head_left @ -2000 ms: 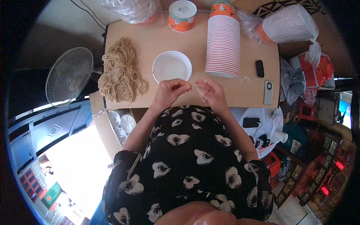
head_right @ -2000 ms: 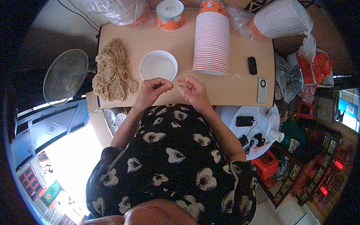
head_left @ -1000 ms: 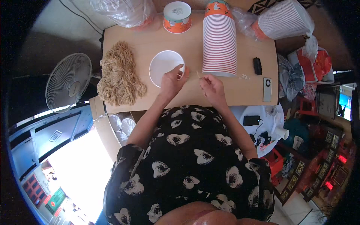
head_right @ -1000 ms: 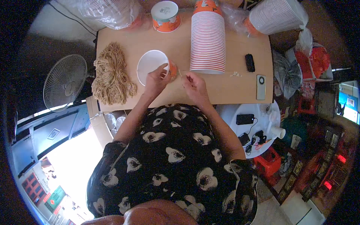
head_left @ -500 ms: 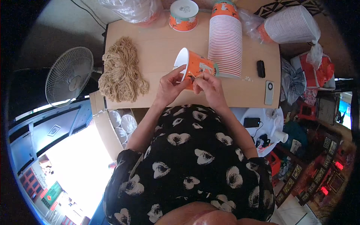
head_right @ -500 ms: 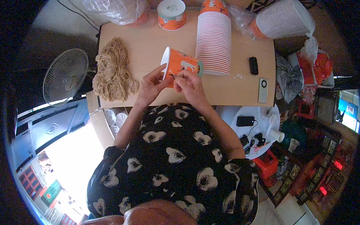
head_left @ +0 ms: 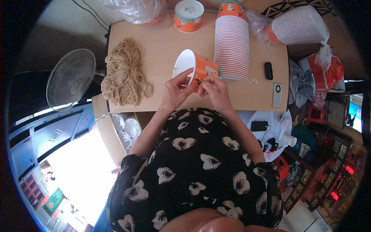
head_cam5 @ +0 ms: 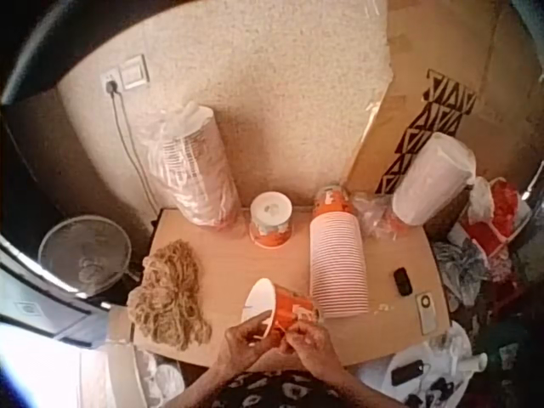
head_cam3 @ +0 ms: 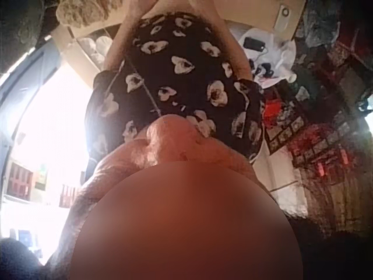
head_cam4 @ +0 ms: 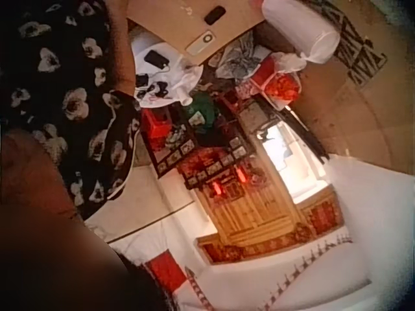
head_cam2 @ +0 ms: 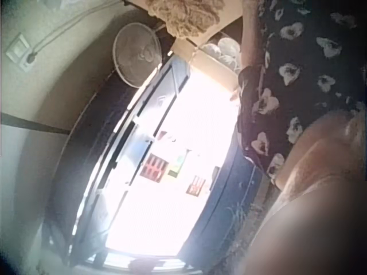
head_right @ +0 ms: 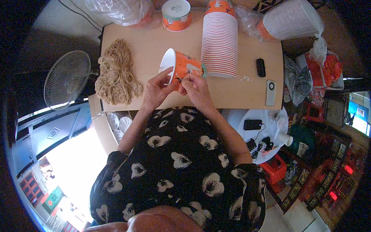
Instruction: Assemble paper bowls by attaching string handles through pre-cut holes.
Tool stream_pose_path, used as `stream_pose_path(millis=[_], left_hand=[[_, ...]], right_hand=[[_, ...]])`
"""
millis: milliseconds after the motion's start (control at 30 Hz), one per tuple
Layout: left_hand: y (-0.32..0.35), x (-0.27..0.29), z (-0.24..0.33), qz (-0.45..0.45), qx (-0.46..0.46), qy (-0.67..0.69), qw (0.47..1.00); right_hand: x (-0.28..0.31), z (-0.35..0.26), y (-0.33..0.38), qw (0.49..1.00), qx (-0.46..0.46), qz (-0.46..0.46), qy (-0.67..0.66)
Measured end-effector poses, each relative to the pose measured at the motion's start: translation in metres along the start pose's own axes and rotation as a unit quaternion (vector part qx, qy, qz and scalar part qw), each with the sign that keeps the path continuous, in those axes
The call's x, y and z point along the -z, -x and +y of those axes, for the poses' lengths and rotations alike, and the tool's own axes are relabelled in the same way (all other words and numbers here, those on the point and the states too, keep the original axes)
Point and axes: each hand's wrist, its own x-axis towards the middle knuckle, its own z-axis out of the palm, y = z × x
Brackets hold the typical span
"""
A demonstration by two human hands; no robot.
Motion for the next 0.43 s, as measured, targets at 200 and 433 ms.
stream_pose_path(millis=[200,433], left_hand=[[0.003,-0.007,0.0,0.037,-0.04,-0.085,0.995],[0.003,-0.01,-0.011,0.043,-0.107,-0.364,0.924]], right_hand=[[0.005,0.007,0.0,1.0,-0.004,-0.011,0.005],[0.014,0.047,-0.018,0.996,-0.073,-0.05,-0.012]])
